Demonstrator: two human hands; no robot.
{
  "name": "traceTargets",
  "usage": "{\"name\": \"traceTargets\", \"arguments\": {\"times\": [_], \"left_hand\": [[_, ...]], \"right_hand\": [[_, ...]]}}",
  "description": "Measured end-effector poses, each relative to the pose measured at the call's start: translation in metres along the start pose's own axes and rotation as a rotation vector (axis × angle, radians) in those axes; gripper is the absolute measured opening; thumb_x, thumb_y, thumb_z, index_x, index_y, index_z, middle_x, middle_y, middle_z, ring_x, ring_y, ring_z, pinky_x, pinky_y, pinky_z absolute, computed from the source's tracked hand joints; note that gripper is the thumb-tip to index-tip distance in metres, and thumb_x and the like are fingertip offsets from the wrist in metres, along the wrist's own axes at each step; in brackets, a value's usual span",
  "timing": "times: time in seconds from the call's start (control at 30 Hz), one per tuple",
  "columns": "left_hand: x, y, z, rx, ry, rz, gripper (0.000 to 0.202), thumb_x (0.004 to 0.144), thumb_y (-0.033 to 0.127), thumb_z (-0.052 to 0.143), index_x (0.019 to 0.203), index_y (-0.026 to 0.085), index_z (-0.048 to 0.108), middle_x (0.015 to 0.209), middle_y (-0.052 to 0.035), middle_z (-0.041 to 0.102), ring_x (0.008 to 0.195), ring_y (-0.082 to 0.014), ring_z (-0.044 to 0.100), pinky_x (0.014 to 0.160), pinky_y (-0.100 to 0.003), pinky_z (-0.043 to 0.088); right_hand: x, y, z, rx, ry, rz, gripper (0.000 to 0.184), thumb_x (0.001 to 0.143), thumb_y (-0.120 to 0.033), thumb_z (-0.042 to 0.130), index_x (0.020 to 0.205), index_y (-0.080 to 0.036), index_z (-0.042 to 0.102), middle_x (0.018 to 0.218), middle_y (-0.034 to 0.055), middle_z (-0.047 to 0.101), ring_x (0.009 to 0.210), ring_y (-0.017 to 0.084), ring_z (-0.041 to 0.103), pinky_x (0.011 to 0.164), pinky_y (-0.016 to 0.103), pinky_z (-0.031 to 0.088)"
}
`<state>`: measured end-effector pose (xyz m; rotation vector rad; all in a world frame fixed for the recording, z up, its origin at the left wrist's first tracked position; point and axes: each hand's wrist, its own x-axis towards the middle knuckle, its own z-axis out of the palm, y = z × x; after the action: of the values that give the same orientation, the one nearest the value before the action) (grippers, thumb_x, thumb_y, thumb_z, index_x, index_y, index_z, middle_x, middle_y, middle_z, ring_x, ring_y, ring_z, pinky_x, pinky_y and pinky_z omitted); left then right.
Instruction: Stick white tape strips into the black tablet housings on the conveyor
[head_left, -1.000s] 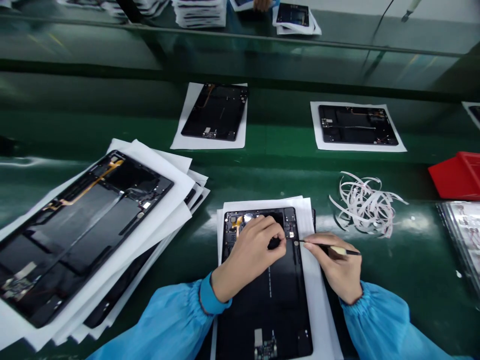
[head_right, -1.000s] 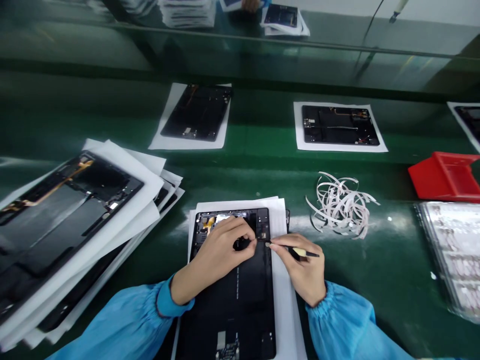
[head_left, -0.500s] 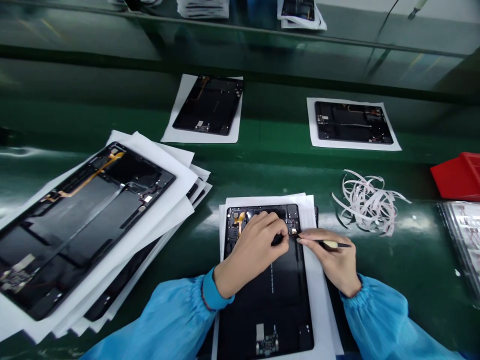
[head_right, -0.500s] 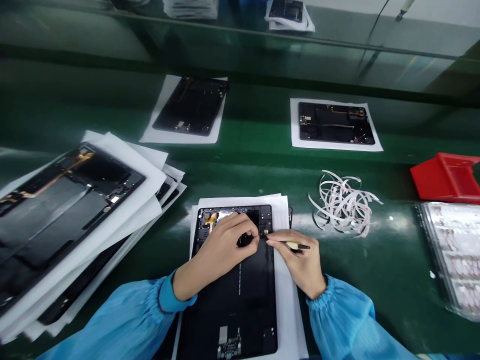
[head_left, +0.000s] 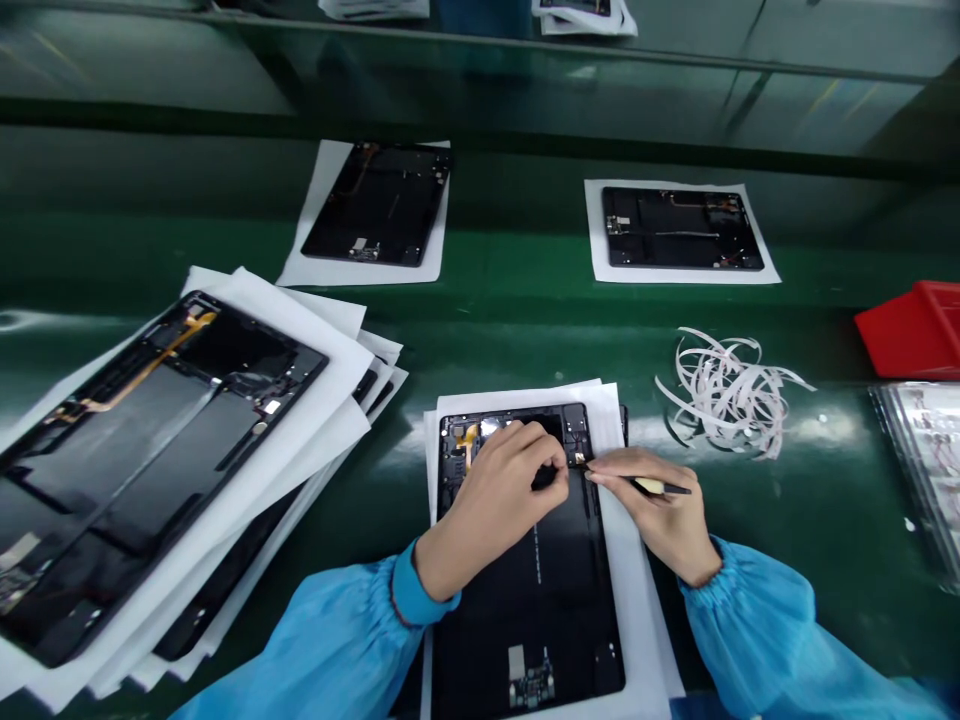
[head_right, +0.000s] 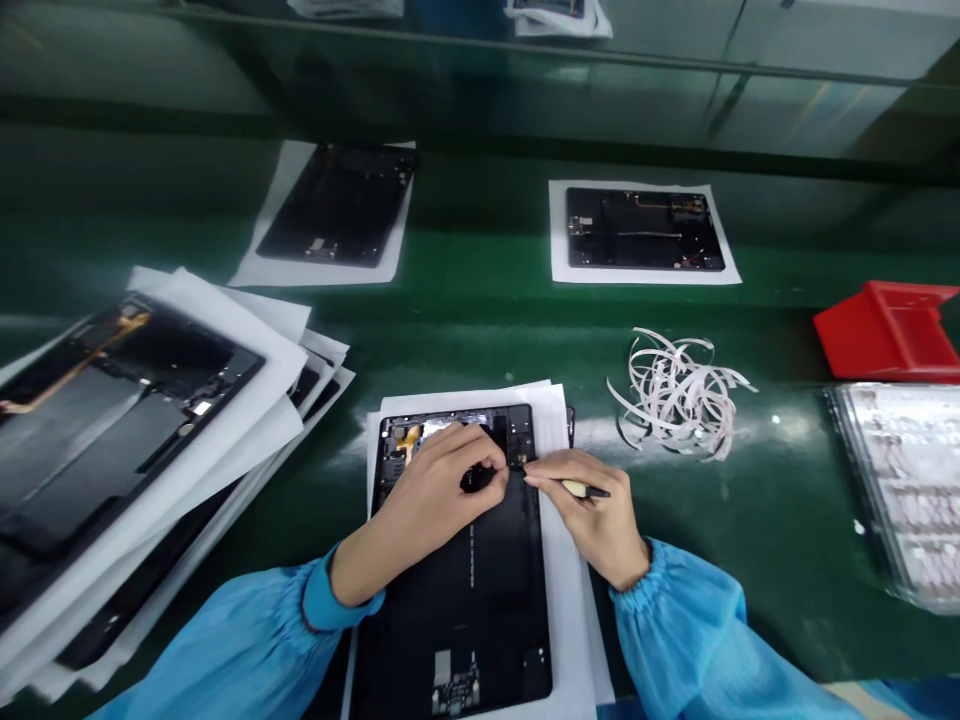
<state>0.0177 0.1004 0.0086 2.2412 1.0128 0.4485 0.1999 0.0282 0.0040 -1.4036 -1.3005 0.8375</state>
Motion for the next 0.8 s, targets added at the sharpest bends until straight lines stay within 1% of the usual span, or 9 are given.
{"name": "traceTargets", "arguments": {"times": [0.07,0.23,0.37,0.47,0.63,0.67,0.7,0.77,0.8], "left_hand": [[0.0,0.001,-0.001,-0.003,-0.006,-0.004,0.013,0.082,0.008,0.057,0.075,0.019,0.056,0.078,0.0008,0.057,0.075,-0.0177,0.052,0.073,-0.033,0.039],[-0.001,0.002,-0.001,-0.005,-0.013,-0.01,0.013,0.083,0.009,0.056,0.076,0.02,0.055,0.079,0.0009,0.056,0.076,-0.0179,0.051,0.073,-0.033,0.038],[-0.001,0.004,0.0,-0.012,-0.018,-0.016,0.013,0.086,0.011,0.056,0.076,0.02,0.054,0.08,0.0007,0.056,0.078,-0.0183,0.051,0.075,-0.033,0.039],[-0.001,0.004,-0.001,-0.023,-0.029,-0.026,0.013,0.087,0.013,0.058,0.077,0.02,0.053,0.08,0.0009,0.055,0.077,-0.018,0.051,0.075,-0.033,0.039],[0.0,0.004,-0.006,-0.051,-0.048,-0.037,0.011,0.084,0.013,0.063,0.088,0.02,0.055,0.081,0.0014,0.055,0.079,-0.0182,0.054,0.075,-0.033,0.041],[0.0,0.004,-0.007,-0.06,-0.054,-0.032,0.011,0.085,0.012,0.062,0.088,0.02,0.055,0.083,0.0012,0.056,0.08,-0.0181,0.054,0.076,-0.033,0.042],[0.001,0.004,-0.008,-0.069,-0.06,-0.024,0.011,0.085,0.011,0.061,0.087,0.02,0.056,0.084,0.001,0.057,0.082,-0.018,0.055,0.077,-0.033,0.042],[0.002,0.003,-0.009,-0.085,-0.071,-0.004,0.012,0.085,0.008,0.059,0.084,0.02,0.058,0.087,0.0005,0.059,0.085,-0.0179,0.057,0.078,-0.033,0.044],[0.003,0.002,-0.009,-0.089,-0.075,0.007,0.013,0.085,0.007,0.058,0.083,0.02,0.059,0.089,0.0001,0.06,0.086,-0.0179,0.057,0.079,-0.033,0.044]], "right_hand": [[-0.001,0.001,-0.003,-0.011,0.003,-0.003,0.012,0.081,-0.012,0.074,0.083,-0.023,0.077,0.083,0.0007,0.079,0.08,0.018,0.075,0.077,0.029,0.06],[-0.005,0.004,-0.008,-0.061,0.062,0.005,0.012,0.08,-0.012,0.075,0.082,-0.024,0.077,0.082,0.0001,0.078,0.078,0.017,0.075,0.074,0.026,0.06],[-0.006,0.005,-0.008,-0.051,0.063,-0.001,0.011,0.079,-0.012,0.077,0.08,-0.023,0.077,0.08,0.0004,0.078,0.076,0.017,0.074,0.073,0.027,0.06],[-0.005,0.006,-0.009,-0.064,0.087,0.006,0.009,0.078,-0.014,0.077,0.08,-0.023,0.077,0.079,0.0004,0.078,0.074,0.018,0.074,0.07,0.028,0.06],[-0.004,0.006,-0.013,-0.092,0.171,-0.01,0.002,0.081,-0.021,0.076,0.081,-0.023,0.076,0.079,0.0017,0.076,0.075,0.019,0.072,0.071,0.032,0.059],[-0.004,0.005,-0.014,-0.074,0.186,-0.016,0.005,0.084,-0.025,0.073,0.082,-0.023,0.075,0.079,0.0024,0.076,0.076,0.02,0.072,0.073,0.034,0.058],[-0.004,0.003,-0.014,-0.037,0.198,-0.024,0.014,0.09,-0.031,0.066,0.083,-0.023,0.075,0.08,0.0034,0.076,0.079,0.021,0.072,0.075,0.036,0.058],[-0.004,-0.003,-0.015,0.082,0.24,-0.045,0.036,0.101,-0.039,0.046,0.085,-0.023,0.074,0.082,0.005,0.075,0.083,0.022,0.071,0.079,0.04,0.056],[-0.003,-0.008,-0.015,0.136,0.267,-0.05,0.042,0.103,-0.04,0.038,0.086,-0.023,0.073,0.083,0.0052,0.075,0.085,0.022,0.071,0.08,0.042,0.055]]}}
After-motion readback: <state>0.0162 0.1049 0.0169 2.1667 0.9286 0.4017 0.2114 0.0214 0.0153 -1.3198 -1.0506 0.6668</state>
